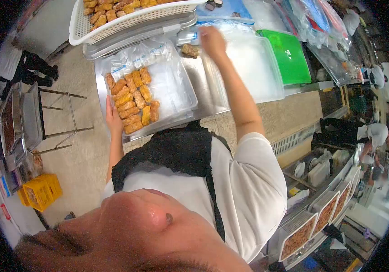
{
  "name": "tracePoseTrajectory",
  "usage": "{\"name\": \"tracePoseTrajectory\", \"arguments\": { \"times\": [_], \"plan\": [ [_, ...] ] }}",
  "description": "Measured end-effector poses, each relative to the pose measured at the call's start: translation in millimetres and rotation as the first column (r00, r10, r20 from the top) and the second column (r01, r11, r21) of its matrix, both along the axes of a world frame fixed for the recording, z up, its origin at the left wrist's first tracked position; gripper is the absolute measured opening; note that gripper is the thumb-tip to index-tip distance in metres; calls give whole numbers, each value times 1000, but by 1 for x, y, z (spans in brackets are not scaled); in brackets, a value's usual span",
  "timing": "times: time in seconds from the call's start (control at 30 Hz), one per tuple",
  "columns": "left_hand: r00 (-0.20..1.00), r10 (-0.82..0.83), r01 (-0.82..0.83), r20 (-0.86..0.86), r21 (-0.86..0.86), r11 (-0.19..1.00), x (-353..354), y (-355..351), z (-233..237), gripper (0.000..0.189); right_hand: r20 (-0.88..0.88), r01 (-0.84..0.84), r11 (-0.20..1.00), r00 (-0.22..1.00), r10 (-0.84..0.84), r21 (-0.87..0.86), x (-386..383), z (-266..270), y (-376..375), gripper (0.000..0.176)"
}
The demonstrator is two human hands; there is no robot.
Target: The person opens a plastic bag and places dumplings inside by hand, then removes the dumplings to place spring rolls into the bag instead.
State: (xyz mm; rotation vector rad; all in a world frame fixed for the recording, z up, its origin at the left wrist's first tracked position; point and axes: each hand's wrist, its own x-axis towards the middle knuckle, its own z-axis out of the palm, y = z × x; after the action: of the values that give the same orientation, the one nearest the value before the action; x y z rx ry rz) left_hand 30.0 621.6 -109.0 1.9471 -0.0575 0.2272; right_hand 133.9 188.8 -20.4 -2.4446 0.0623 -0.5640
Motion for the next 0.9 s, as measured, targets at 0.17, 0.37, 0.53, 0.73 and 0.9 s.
{"name": "tracePoseTrajectory", "arguments": {
  "times": [0.17,0.37,0.53,0.73,0.9],
  "plan": [
    [997,-8,-4,77,148,989,0,-5,15,48,99,130,941,990,-104,-313,21,7,-70,23],
    [892,-378,240,246,451,860,36,-70,94,40,19,152,743,983,-184,-652,41,5,-34,31],
    [723,-669,541,169,462,702,114,-180,86,35,-112,46,790,983,-144,-611,62,-20,-51,21],
    [828,-560,461,-33,609,645,206,-287,24,27,66,-11,900,997,44,-437,51,-9,-65,9],
    [788,-591,519,-174,703,486,206,-304,33,19,100,-58,926,990,102,-373,36,-9,-79,11]
  ]
}}
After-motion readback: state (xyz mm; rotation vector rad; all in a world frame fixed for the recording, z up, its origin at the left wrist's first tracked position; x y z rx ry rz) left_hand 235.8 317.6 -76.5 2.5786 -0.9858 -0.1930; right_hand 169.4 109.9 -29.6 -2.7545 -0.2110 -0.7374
